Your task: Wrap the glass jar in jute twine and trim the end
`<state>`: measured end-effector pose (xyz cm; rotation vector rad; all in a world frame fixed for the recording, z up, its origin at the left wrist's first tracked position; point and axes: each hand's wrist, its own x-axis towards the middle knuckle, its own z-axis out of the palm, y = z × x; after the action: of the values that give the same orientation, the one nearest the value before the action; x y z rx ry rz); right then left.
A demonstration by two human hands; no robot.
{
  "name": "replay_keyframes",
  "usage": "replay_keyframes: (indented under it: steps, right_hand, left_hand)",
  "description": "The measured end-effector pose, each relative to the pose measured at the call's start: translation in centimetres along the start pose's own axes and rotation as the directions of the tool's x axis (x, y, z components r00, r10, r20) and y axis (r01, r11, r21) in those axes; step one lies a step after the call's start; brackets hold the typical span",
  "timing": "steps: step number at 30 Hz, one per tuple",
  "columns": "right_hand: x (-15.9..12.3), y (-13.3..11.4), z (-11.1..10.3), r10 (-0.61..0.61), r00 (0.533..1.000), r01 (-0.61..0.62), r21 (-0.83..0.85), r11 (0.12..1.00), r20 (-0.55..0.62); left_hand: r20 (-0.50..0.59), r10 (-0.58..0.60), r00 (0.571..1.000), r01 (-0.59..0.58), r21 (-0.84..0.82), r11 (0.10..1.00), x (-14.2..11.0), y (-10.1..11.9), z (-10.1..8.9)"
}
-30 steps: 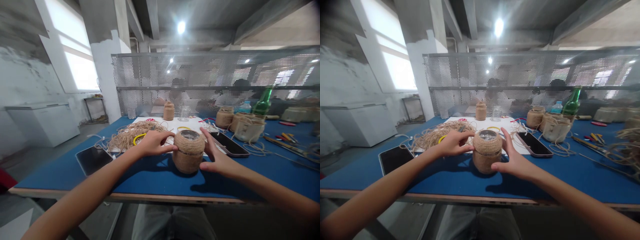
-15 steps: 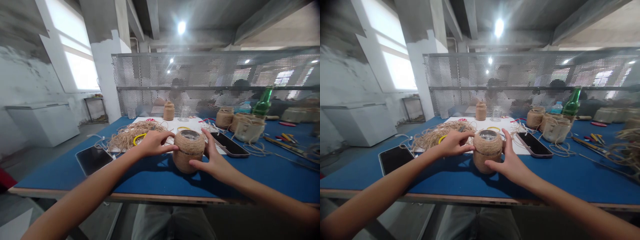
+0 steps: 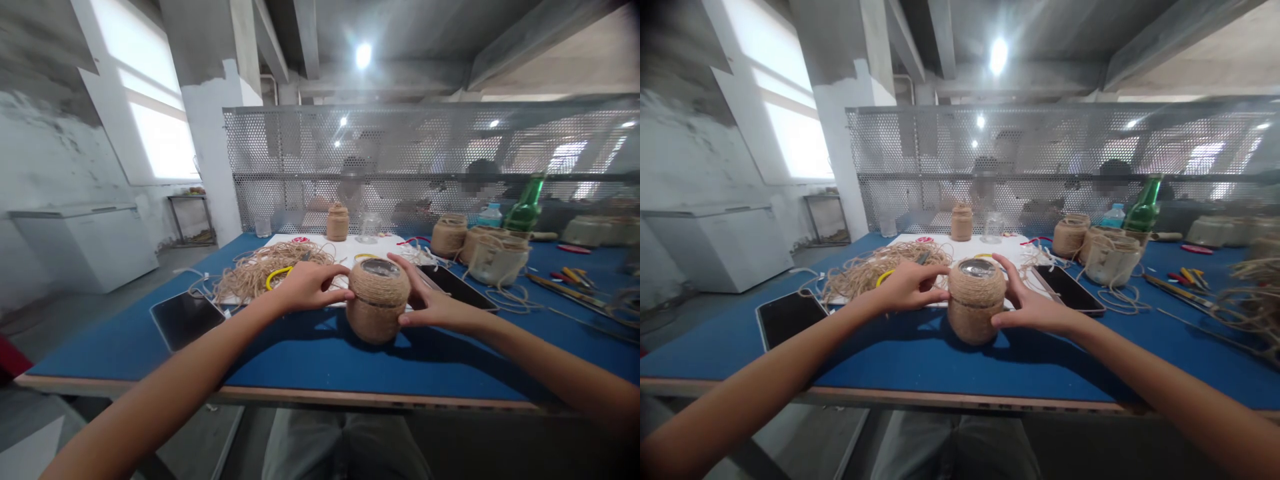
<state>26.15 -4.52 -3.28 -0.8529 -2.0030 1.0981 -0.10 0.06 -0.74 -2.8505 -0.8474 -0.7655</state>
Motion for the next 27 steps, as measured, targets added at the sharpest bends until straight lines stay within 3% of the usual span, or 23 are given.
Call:
replay_keyframes:
  steps: [2, 5, 8, 13, 17, 22, 27]
  right_hand:
    - [-0.5, 0.1, 0.5, -0.005, 1.000, 0.004, -0.044, 0.999, -0.024]
    - [-1.1, 0.0, 2.4, -0.020, 0.985, -0.002, -0.134, 0.991, -0.169]
    - [-1.0, -0.4, 4.9, 0.026, 0.922, -0.074, -0.111, 0.991, -0.386]
    - [-0.4, -1.0, 7.0, 0.034, 0.871, -0.100, -0.108, 0.989, -0.491]
    - [-0.4, -0.6, 6.2, -0.024, 0.883, -0.018, -0.084, 0.996, -0.468]
    - [-0.5, 0.2, 4.1, -0.025, 0.942, 0.029, 0.005, 1.000, -0.334]
    - [-0.2, 0.5, 2.0, -0.042, 0.983, 0.039, -0.017, 0.999, -0.181]
  left_hand:
    - [-0.004, -0.001, 1.000, 0.001, -0.009, 1.000, 0.1, 0.1, 0.0]
    - [-0.011, -0.006, 1.000, 0.006, -0.020, 1.000, 0.1, 0.3, 0.1]
    - [-0.025, -0.006, 1.000, 0.006, -0.023, 1.000, 0.1, 0.3, 0.2]
    - [-0.049, -0.002, 0.999, 0.002, -0.017, 1.000, -0.1, 0.2, 0.2]
    - [-0.026, -0.027, 0.999, 0.027, 0.007, 1.000, 0.0, 0.2, 0.2]
    - [-0.013, -0.039, 0.999, 0.039, 0.030, 0.999, 0.1, 0.3, 0.2]
    - [-0.041, -0.006, 0.999, 0.007, 0.046, 0.999, 0.0, -0.1, 0.2]
